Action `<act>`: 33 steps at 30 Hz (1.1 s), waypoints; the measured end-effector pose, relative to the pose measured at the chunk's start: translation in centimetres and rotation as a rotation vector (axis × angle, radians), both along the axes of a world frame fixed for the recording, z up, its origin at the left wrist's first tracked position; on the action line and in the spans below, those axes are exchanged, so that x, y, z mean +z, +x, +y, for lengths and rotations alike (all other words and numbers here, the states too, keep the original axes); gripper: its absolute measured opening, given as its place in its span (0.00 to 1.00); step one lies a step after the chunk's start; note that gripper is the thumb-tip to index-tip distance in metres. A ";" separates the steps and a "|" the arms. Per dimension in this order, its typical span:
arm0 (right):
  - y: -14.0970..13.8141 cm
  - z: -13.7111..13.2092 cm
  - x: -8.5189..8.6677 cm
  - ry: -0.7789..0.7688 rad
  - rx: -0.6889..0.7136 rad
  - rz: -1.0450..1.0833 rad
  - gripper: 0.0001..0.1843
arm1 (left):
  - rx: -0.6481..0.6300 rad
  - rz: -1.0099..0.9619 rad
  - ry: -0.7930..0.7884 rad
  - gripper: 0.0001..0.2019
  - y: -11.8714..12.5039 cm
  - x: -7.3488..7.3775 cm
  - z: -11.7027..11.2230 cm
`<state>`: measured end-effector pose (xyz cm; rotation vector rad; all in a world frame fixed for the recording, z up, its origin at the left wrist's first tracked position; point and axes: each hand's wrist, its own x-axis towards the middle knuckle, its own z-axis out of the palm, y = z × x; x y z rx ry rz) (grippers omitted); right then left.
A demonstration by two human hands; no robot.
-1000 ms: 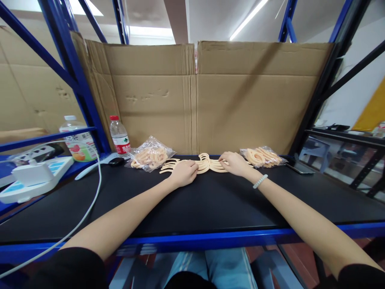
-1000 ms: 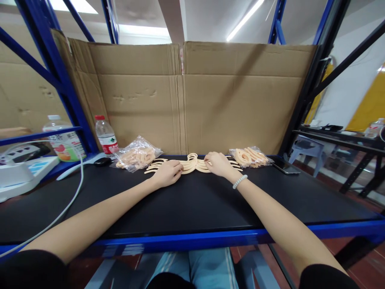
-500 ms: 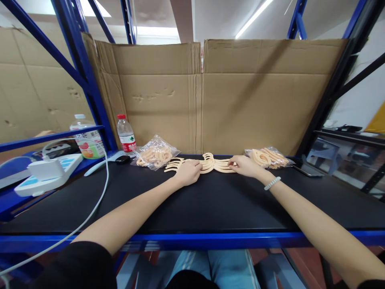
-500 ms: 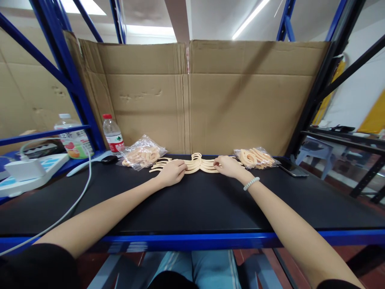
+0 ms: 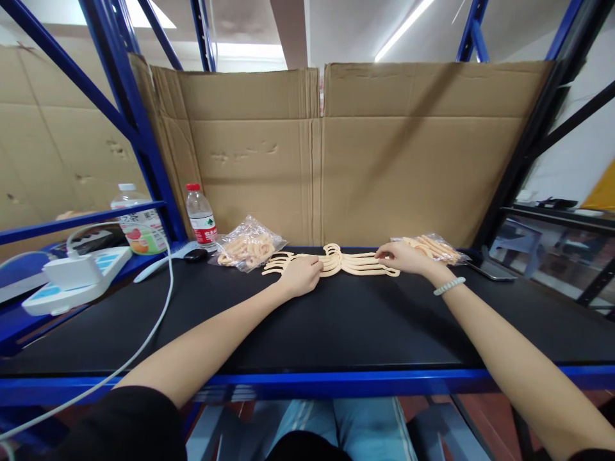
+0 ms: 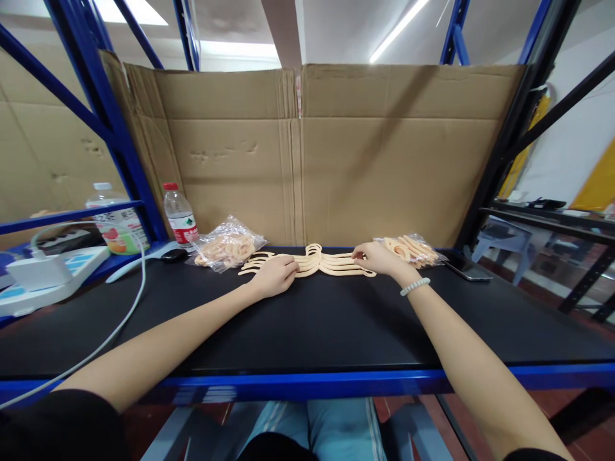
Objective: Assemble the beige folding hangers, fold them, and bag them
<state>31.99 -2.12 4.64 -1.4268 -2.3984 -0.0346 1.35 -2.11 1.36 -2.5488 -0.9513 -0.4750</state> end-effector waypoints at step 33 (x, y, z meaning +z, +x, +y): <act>0.2 -0.5 -1.5 -0.088 -0.045 0.043 0.07 | 0.094 0.163 -0.018 0.12 0.7 1.1 -1.1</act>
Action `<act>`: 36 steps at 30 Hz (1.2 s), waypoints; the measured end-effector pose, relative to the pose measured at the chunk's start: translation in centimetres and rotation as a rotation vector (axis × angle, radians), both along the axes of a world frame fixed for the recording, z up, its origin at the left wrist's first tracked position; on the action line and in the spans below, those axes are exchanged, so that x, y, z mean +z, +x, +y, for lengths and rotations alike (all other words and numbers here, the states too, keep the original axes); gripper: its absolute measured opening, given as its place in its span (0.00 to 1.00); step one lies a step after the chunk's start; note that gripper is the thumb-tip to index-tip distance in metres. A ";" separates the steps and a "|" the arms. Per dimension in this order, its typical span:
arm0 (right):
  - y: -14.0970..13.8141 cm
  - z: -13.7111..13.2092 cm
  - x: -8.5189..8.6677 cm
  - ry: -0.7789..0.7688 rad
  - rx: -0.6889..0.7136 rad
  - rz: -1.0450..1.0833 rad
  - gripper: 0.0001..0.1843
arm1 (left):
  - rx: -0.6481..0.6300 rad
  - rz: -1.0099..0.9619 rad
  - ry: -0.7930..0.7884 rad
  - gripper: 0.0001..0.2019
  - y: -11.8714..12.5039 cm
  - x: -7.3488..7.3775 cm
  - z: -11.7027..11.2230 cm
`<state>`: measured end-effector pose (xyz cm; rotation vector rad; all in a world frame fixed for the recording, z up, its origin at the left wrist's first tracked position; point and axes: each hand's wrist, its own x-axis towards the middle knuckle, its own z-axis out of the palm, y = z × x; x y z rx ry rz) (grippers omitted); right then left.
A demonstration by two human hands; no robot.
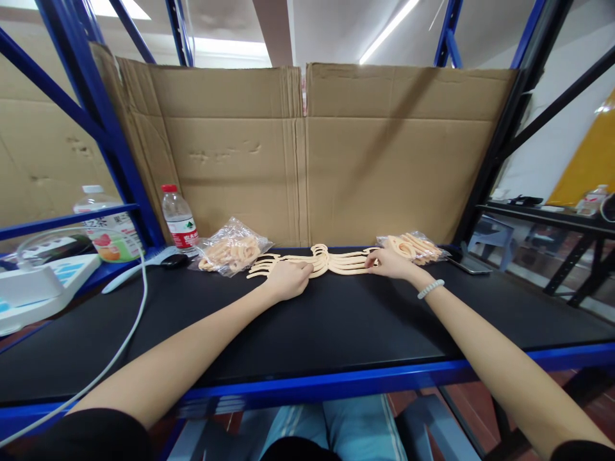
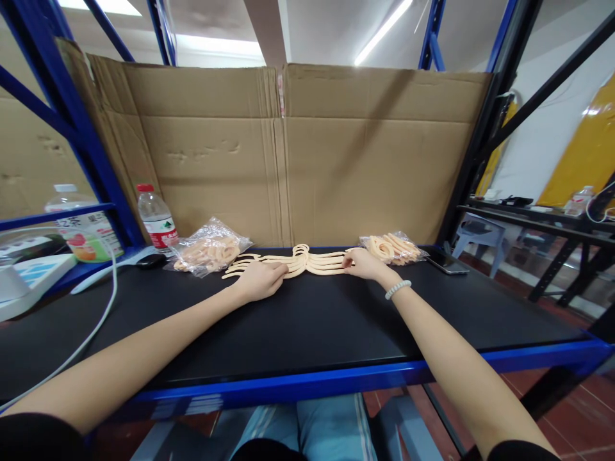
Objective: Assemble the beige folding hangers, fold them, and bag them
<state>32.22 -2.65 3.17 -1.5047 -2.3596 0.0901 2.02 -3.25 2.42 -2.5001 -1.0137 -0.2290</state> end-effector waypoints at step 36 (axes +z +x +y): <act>-0.7 -0.1 0.2 0.062 0.080 0.055 0.04 | 0.167 -0.332 -0.303 0.08 -1.4 -0.2 -4.1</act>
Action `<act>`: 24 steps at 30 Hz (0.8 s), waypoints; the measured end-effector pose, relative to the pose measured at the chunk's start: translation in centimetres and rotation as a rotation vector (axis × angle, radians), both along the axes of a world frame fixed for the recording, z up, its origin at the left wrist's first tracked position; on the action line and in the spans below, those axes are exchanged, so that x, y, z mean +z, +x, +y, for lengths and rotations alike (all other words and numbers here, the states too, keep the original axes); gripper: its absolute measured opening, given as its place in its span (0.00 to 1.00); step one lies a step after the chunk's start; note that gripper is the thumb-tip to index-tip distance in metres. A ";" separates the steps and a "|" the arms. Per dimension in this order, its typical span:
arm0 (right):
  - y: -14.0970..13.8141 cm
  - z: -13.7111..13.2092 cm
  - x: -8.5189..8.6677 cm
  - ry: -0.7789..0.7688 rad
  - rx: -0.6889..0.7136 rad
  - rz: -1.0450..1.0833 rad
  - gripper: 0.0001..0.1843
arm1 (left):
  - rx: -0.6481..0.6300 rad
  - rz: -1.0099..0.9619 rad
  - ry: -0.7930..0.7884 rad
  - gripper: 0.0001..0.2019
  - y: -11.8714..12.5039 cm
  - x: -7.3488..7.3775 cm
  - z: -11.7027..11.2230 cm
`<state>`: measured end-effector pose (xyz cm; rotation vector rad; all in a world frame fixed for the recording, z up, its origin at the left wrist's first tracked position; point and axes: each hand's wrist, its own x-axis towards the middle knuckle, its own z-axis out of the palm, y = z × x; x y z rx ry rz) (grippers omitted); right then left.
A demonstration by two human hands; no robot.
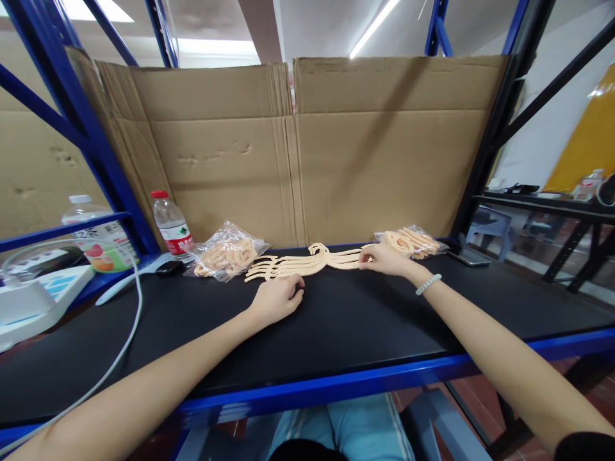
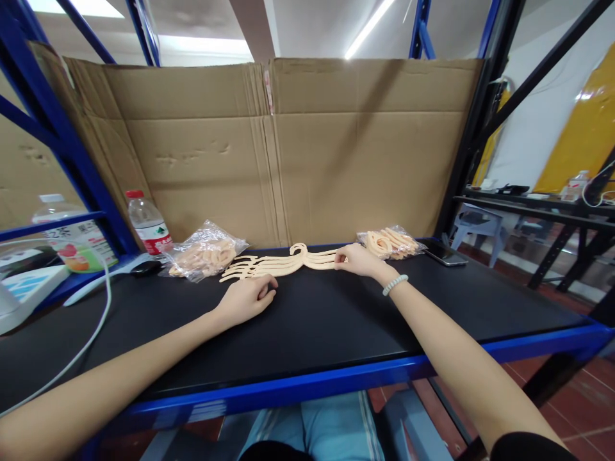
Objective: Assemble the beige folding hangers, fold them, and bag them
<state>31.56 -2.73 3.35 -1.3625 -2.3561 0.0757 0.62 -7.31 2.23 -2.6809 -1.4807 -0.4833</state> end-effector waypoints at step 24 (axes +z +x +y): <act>1.9 -1.9 2.9 0.216 -0.183 0.200 0.12 | 0.155 -1.390 -0.559 0.12 0.7 0.5 0.5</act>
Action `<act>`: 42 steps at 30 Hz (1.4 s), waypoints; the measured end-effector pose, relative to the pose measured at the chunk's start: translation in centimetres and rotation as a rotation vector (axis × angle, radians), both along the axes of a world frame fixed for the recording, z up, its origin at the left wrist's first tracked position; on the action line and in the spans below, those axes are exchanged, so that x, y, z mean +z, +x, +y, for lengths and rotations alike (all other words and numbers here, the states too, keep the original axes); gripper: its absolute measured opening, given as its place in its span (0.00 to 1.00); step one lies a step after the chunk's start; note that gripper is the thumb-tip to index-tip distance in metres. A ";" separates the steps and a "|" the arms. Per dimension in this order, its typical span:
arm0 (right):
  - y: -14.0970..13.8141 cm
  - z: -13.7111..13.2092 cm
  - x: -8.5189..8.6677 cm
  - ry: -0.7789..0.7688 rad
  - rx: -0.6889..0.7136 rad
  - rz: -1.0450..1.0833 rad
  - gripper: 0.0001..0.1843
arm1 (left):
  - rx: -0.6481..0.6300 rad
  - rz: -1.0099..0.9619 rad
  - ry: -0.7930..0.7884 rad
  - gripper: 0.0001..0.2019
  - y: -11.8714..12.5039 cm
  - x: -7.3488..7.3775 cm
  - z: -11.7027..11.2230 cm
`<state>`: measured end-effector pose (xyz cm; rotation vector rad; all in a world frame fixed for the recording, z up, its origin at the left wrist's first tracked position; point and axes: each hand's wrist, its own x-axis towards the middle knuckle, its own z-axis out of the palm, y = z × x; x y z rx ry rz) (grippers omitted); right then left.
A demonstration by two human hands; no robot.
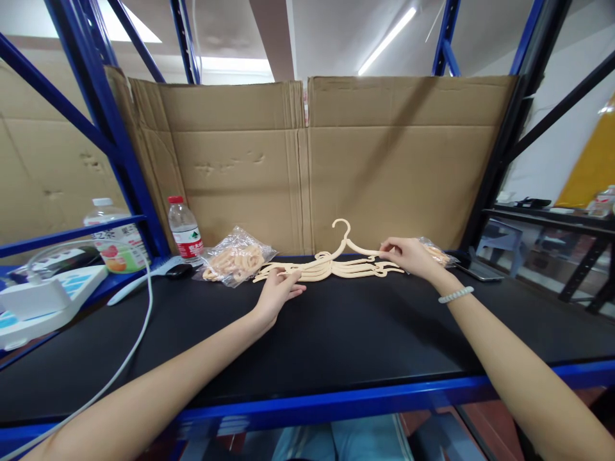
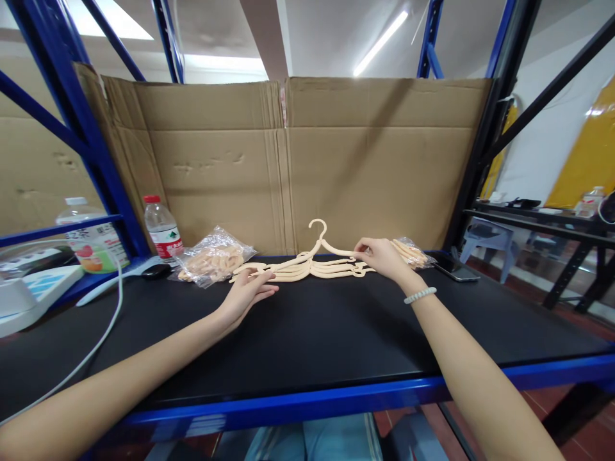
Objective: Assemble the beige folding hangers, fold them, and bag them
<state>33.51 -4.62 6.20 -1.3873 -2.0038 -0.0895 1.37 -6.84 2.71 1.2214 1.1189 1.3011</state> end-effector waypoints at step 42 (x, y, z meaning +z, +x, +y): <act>-3.9 0.9 -2.2 -0.070 0.356 0.304 0.11 | -0.081 0.263 0.218 0.21 -0.7 -0.7 1.0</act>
